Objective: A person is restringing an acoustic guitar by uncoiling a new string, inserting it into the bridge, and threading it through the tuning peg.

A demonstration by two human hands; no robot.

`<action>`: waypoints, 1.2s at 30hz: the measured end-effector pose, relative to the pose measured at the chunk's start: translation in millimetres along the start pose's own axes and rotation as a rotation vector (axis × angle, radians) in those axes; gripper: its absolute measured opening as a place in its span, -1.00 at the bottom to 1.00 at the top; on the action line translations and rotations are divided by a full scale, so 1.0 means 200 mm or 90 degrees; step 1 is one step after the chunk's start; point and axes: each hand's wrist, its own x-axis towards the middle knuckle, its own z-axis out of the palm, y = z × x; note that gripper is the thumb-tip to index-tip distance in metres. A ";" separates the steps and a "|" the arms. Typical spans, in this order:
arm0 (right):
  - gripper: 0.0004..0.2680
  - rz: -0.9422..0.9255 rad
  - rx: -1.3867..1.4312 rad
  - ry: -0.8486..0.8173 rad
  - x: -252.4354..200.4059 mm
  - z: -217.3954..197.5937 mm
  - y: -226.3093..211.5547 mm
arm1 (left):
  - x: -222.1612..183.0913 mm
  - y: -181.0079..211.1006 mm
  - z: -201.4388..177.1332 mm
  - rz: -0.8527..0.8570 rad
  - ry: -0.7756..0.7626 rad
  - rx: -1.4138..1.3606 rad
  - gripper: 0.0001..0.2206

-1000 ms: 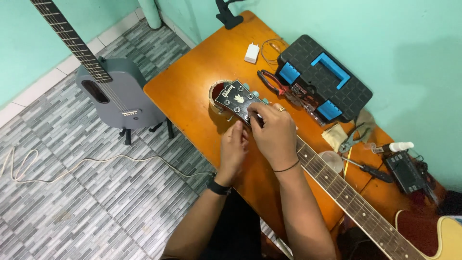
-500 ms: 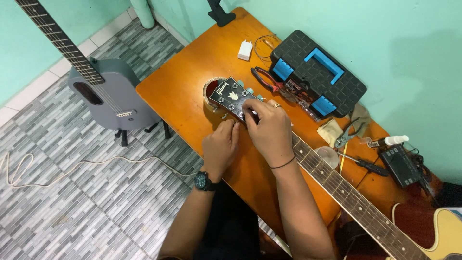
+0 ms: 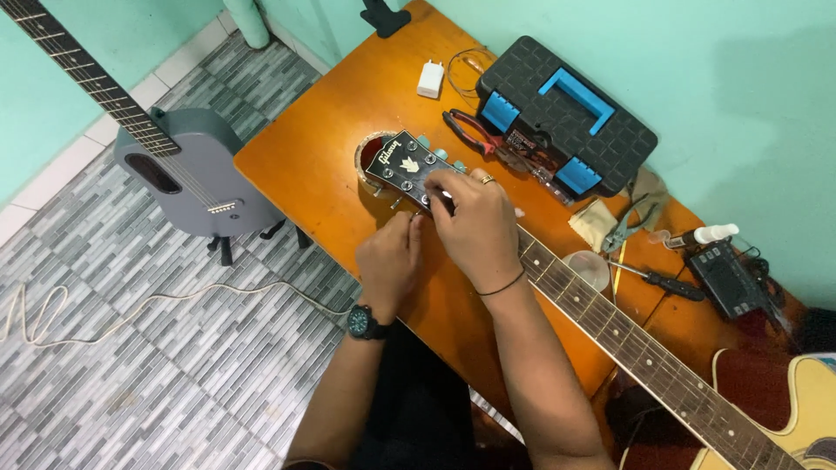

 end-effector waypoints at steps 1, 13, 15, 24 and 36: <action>-0.90 0.000 -0.007 -0.004 0.00 0.00 0.00 | 0.02 0.02 0.01 -0.193 -0.065 -0.349 -0.64; -0.89 -0.006 -0.001 0.009 -0.01 0.00 0.02 | 0.01 0.06 -0.09 -0.097 -0.069 -0.050 -0.72; -0.89 -0.013 -0.007 0.016 0.00 -0.01 0.02 | 0.03 0.05 -0.04 -0.039 -0.034 -0.003 -0.72; -0.89 -0.023 0.002 0.012 0.01 -0.01 0.02 | 0.04 0.10 -0.03 -0.526 -0.203 -0.708 -0.44; -0.89 -0.015 0.002 0.013 -0.01 0.01 0.06 | 0.09 0.09 -0.01 -0.592 -0.237 -1.069 -0.64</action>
